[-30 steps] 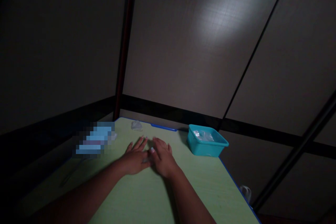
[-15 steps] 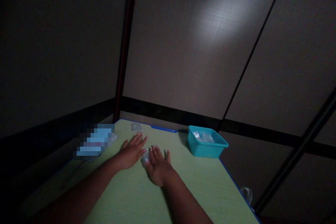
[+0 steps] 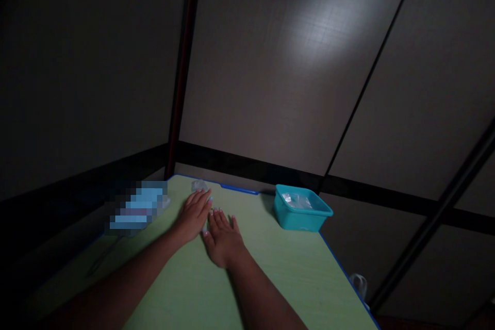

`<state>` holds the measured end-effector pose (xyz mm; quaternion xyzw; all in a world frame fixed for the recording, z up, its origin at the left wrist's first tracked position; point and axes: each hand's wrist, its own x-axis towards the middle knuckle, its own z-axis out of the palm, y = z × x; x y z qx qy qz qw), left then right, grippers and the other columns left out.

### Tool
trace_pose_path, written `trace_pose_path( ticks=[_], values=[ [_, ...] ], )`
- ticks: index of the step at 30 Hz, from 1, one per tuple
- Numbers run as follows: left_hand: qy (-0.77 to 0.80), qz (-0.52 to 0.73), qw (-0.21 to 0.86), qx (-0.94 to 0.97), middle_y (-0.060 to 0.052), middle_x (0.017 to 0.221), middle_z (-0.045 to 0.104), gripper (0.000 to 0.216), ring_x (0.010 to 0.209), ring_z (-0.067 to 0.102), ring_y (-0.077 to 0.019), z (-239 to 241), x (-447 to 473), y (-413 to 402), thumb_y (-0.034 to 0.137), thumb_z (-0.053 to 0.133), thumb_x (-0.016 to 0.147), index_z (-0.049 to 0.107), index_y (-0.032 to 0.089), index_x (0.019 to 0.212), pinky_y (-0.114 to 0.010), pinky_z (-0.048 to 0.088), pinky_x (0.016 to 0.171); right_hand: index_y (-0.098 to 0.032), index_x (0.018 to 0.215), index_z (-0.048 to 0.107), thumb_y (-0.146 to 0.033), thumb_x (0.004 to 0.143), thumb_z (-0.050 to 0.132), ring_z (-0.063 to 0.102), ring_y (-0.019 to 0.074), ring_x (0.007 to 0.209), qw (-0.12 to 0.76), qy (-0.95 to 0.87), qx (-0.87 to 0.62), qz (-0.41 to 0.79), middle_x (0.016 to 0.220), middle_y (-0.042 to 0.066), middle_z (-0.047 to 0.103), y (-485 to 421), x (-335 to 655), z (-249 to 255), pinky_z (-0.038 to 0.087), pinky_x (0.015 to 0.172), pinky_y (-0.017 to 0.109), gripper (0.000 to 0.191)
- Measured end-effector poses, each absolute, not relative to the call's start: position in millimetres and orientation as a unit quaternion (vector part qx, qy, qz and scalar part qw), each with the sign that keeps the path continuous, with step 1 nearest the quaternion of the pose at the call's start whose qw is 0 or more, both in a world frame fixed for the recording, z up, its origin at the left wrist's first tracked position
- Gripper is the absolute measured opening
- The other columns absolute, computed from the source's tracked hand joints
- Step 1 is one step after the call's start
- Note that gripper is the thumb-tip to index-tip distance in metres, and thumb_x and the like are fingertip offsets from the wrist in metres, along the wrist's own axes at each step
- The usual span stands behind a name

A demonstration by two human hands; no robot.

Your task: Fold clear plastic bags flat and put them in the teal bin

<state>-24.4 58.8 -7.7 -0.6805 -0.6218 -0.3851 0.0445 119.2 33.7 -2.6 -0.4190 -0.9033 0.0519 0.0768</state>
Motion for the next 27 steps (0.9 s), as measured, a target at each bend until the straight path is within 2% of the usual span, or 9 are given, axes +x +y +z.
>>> trace_pose_path(
  ticks=[4, 11, 22, 27],
  values=[
    [-0.619, -0.372, 0.028, -0.691, -0.009, 0.131, 0.041, 0.048, 0.125, 0.026, -0.0206, -7.5, -24.9, 57.7, 0.039, 0.023, 0.089, 0.04, 0.016, 0.127, -0.039, 0.022, 0.103, -0.019, 0.139, 0.007, -0.05, 0.088, 0.007, -0.003, 0.0187, 0.132, 0.067, -0.9, -0.425, 0.066, 0.145, 0.006, 0.004, 34.7, 120.0, -2.7, 0.004, 0.105, 0.042, 0.059],
    [-0.642, -0.348, -0.016, -0.683, -0.007, 0.135, 0.037, 0.049, 0.128, 0.021, -0.0203, -5.4, -24.0, 54.5, 0.042, 0.018, 0.089, 0.038, 0.019, 0.128, -0.04, 0.019, 0.103, -0.021, 0.139, 0.004, -0.055, 0.086, 0.011, -0.003, 0.0234, 0.132, 0.044, -0.898, -0.431, 0.073, 0.145, 0.007, 0.0, 32.6, 118.4, 1.1, 0.004, 0.103, 0.048, 0.063],
    [-0.649, -0.328, -0.034, -0.686, -0.006, 0.137, 0.034, 0.051, 0.129, 0.019, -0.0208, -2.5, -22.5, 49.4, 0.045, 0.014, 0.089, 0.035, 0.023, 0.13, -0.042, 0.019, 0.102, -0.031, 0.137, 0.013, -0.062, 0.083, 0.015, -0.002, 0.029, 0.131, 0.041, -0.904, -0.419, 0.07, 0.145, 0.009, -0.001, 32.4, 118.4, 1.6, 0.003, 0.1, 0.056, 0.063],
    [-0.66, -0.307, -0.037, -0.685, -0.004, 0.137, 0.034, 0.051, 0.129, 0.018, -0.0204, -2.6, -21.9, 47.6, 0.047, 0.013, 0.089, 0.034, 0.024, 0.13, -0.041, 0.017, 0.102, -0.038, 0.134, 0.021, -0.064, 0.082, 0.018, -0.006, 0.0298, 0.131, 0.02, -0.898, -0.433, 0.076, 0.145, 0.005, -0.005, 32.4, 117.6, 3.9, -0.003, 0.097, 0.058, 0.058]
  ],
)
